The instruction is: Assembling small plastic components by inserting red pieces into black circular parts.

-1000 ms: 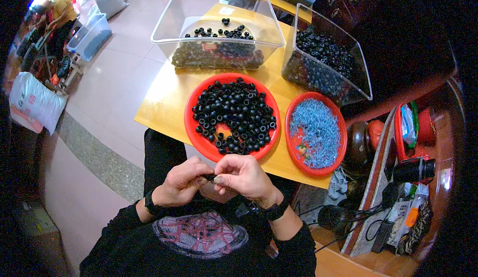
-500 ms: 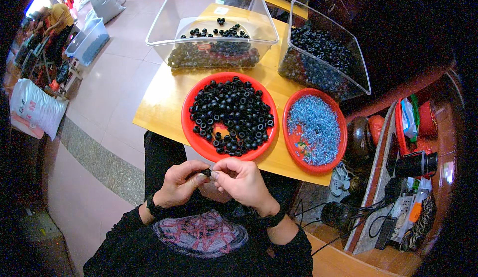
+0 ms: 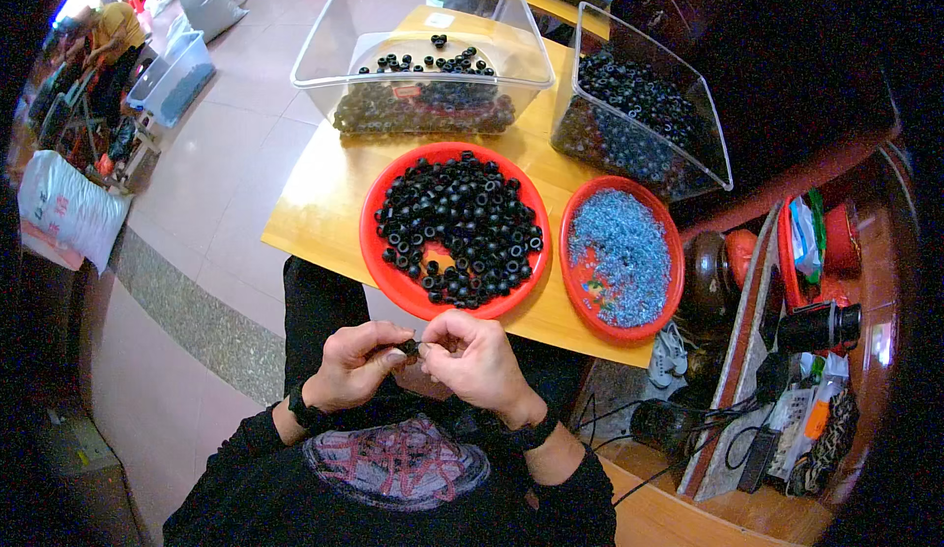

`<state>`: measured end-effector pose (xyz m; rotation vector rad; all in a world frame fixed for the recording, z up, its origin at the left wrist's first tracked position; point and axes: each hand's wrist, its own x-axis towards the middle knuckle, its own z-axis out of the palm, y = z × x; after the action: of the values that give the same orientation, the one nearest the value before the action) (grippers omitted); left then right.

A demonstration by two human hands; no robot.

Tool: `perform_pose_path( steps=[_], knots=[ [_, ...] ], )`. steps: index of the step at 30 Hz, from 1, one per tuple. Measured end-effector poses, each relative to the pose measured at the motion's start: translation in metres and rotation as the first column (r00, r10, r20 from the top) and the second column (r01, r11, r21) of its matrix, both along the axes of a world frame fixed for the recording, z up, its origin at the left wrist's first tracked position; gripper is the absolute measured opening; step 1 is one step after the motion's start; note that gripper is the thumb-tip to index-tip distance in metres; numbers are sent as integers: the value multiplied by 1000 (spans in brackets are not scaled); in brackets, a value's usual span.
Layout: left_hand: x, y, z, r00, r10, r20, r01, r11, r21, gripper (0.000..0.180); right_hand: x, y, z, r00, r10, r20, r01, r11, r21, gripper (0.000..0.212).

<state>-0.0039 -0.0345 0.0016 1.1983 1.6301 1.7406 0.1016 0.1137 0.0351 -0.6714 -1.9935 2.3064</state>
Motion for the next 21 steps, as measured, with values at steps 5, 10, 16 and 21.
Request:
perform_pose_path(
  steps=[5,10,16,21],
  knots=[
    [-3,0,-3,1000,-21,-13,21,999,28,19,-1,1,-1,1000,1,-8,-2,999,-48,4],
    [-5,-1,-3,997,-67,-40,66,998,-15,21,0,-2,-6,1000,24,-20,-24,999,-39,4],
    [-6,-2,-7,993,-74,-88,73,997,-21,20,-4,3,-16,986,128,-109,-93,956,279,3],
    [-9,1,-1,993,-81,-91,82,997,6,19,-4,16,-25,985,146,-88,-167,925,-342,9]
  ],
)
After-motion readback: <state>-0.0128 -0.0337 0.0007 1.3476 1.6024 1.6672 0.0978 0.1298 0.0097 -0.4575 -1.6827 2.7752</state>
